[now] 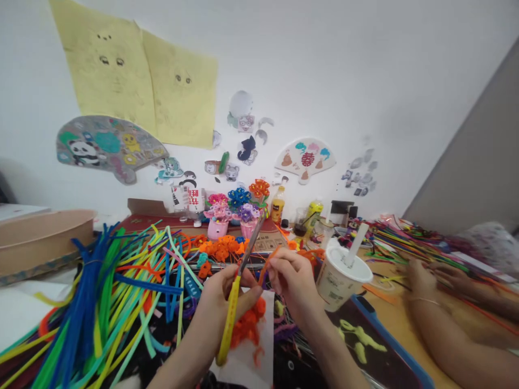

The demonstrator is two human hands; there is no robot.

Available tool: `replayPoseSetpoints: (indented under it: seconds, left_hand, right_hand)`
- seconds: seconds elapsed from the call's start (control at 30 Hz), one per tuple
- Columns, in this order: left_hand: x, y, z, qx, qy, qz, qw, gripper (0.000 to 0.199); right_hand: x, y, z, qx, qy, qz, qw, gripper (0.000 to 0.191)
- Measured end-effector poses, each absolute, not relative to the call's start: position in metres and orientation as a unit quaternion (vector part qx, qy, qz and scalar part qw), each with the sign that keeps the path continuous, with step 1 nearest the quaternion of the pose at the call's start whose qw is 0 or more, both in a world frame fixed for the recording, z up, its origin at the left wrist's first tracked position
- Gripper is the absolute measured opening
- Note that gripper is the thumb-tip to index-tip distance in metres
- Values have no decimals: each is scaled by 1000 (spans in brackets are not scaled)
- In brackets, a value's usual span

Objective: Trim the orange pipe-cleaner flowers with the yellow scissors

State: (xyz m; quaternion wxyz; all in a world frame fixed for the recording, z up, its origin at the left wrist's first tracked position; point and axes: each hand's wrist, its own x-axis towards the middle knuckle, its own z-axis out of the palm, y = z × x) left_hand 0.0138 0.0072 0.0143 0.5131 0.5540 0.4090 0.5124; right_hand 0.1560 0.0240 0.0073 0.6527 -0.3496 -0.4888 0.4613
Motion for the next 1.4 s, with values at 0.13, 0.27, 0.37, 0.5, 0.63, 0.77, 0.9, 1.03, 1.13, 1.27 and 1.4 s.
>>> replayPoseSetpoints:
  seconds: [0.13, 0.27, 0.37, 0.5, 0.63, 0.77, 0.9, 1.03, 1.13, 1.27, 1.4]
  left_hand:
    - [12, 9, 15, 497, 413, 559, 519, 22]
    - [7, 12, 15, 446, 418, 601, 514, 26]
    - [5, 13, 14, 411, 421, 628, 509, 27]
    - [2, 16, 11, 381, 416, 647, 513, 28]
    - [-3, 21, 5, 390, 396, 641, 529, 30]
    - [-9, 24, 1, 422, 377, 614, 550, 33]
    - [-12, 24, 2, 466, 356, 590, 555, 28]
    - [-10, 21, 8, 493, 364, 583, 533, 24]
    - [-11, 20, 11, 500, 395, 591, 494, 26]
    - [-14, 19, 9, 528, 449, 598, 402, 25]
    - [-16, 16, 5, 568, 485, 595, 297, 25]
  right_hand:
    - [155, 24, 5, -334, -547, 471, 606, 14]
    - [154, 20, 1, -324, -638, 479, 508, 32]
    - [150, 18, -3, -315, -687, 484, 442, 48]
    - [144, 17, -7, -303, -688, 493, 438, 40]
    - [142, 17, -9, -280, -674, 507, 458, 32]
    - [144, 18, -10, -257, -665, 521, 469, 27]
    - [146, 21, -6, -245, -663, 523, 476, 30]
    - [147, 22, -5, -260, -654, 521, 482, 28]
    - [145, 22, -8, -282, -643, 523, 483, 18]
    - [143, 24, -12, -315, -630, 518, 486, 20]
    - [142, 26, -14, -350, -630, 508, 472, 29]
